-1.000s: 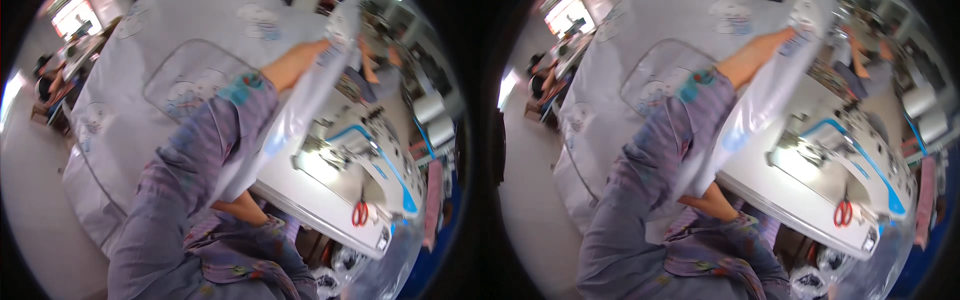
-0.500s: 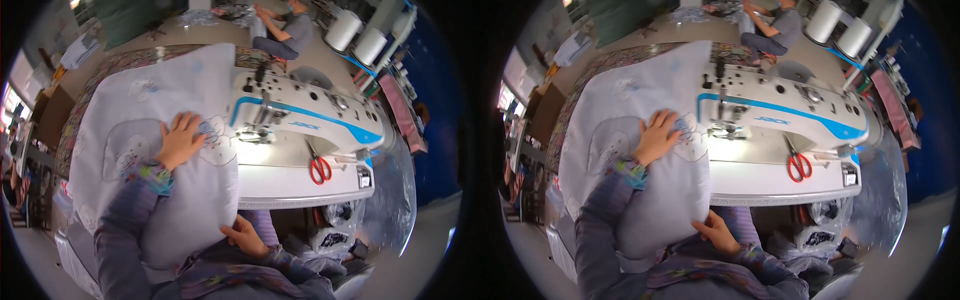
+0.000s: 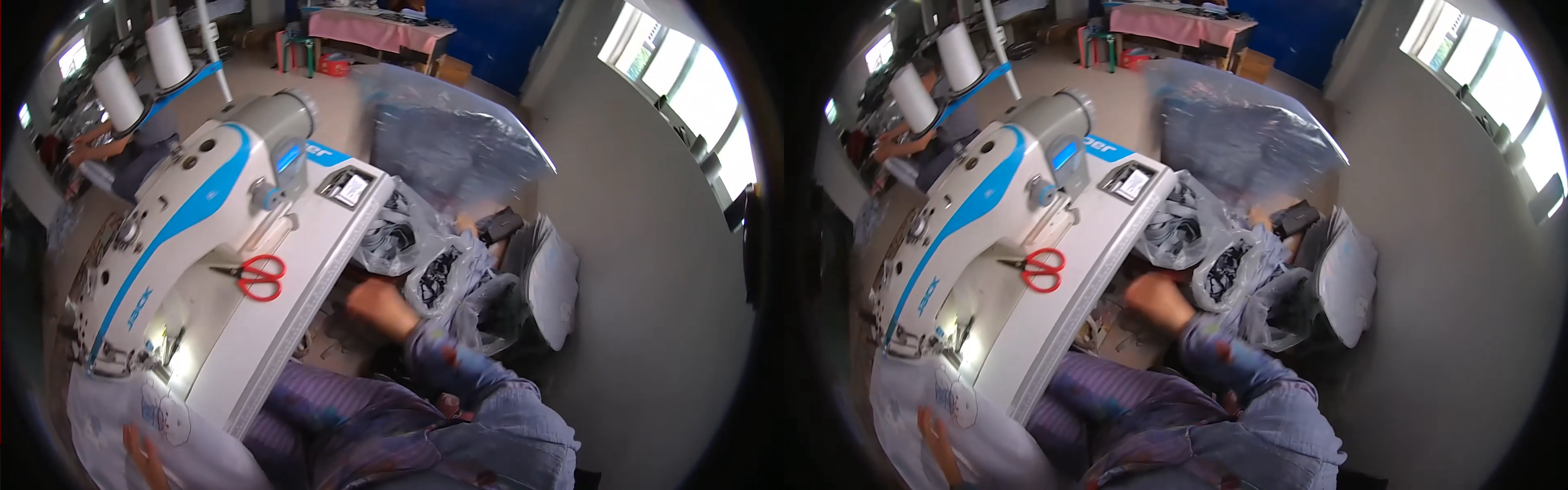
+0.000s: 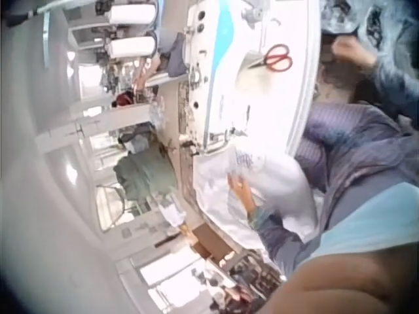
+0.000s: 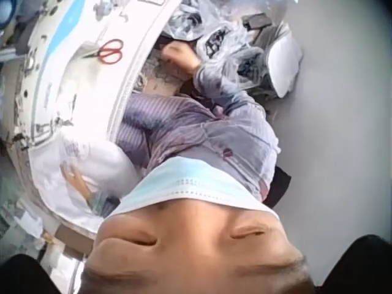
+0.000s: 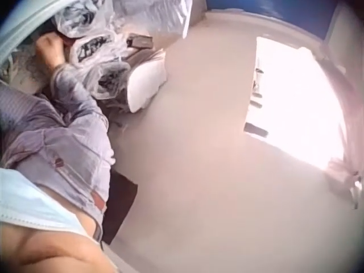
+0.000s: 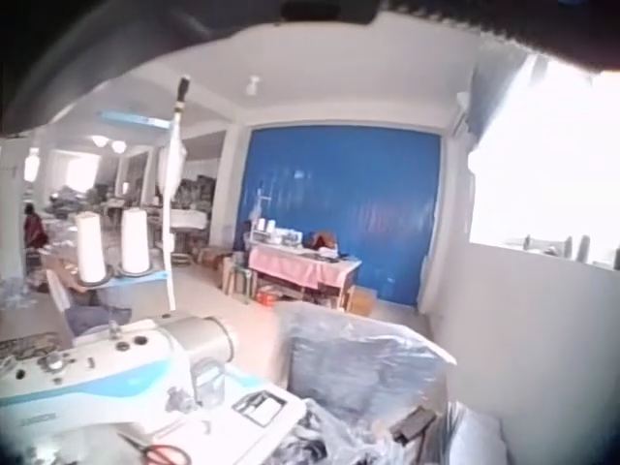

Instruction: Sewing plastic protective sheets onto patterned fabric items using an industrial sewing machine.

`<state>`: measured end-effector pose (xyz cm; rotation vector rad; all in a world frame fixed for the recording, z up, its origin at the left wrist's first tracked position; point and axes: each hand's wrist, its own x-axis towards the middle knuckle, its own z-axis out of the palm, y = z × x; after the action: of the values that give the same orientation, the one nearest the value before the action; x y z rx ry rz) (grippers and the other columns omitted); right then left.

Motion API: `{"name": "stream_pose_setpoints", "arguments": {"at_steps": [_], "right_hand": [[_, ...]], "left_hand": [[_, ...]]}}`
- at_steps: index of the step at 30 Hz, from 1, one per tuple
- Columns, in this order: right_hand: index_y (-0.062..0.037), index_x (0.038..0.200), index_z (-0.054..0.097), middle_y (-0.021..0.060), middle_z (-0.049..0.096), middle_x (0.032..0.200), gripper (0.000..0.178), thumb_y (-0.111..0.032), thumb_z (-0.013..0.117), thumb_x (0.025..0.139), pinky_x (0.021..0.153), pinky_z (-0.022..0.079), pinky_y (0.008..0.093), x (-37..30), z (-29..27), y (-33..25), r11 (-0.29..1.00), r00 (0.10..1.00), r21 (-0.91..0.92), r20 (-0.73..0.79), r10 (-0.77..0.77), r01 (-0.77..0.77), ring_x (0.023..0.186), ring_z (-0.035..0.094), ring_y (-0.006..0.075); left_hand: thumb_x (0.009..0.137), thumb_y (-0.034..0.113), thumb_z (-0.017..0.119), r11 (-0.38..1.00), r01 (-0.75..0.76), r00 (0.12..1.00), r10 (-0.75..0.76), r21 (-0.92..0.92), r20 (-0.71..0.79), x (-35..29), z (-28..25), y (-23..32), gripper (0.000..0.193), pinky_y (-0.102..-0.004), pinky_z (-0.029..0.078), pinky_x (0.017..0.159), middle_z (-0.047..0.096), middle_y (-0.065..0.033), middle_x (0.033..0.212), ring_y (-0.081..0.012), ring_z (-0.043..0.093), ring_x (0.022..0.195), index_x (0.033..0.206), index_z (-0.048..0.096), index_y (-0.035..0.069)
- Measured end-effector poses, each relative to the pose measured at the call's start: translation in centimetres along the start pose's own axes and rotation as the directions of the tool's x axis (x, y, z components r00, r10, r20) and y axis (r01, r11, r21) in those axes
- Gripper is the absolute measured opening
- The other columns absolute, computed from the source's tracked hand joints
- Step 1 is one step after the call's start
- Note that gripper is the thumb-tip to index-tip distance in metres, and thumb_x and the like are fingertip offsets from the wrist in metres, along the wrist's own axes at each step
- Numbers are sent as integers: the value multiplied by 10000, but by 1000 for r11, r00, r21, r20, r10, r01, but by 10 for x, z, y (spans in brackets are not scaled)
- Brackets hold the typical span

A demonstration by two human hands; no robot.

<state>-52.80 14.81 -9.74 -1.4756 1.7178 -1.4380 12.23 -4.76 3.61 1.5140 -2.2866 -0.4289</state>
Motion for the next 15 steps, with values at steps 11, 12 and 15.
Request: {"name": "stream_pose_setpoints", "arguments": {"at_steps": [11, 12, 15], "right_hand": [[-128, 1399, 465, 53, 498, 1284, 505, -195, 676, 945, 918, 483, 475, 58, -421, 146, 866, 193, 485, -868, 458, 123, 1140, 503, 206], [-128, 1415, 441, 47, 495, 1308, 530, -198, 675, 945, 942, 458, 493, 55, -435, 142, 872, 152, 479, -874, 462, 105, 1138, 503, 196], [-139, 1455, 384, 37, 524, 1297, 619, -231, 697, 930, 971, 409, 518, 81, -444, 149, 868, 108, 493, -868, 485, 60, 1095, 513, 157]], "left_hand": [[1035, 188, 538, 910, -330, 943, 330, 249, 44, -96, -49, 3, 375, -464, 373, 1120, 514, -248, 1413, -402, 465, 1319, 1342, 565, -26], [1033, 187, 556, 981, 169, 985, -163, 101, -57, -88, -45, 69, 368, -464, 433, 1077, 558, -227, 1372, -389, 529, 1256, 1326, 578, -34], [1019, 192, 594, 906, 405, 887, -422, -124, -187, -109, -55, 90, 375, -432, 480, 1029, 577, -199, 1350, -351, 557, 1221, 1321, 589, -30]]}}
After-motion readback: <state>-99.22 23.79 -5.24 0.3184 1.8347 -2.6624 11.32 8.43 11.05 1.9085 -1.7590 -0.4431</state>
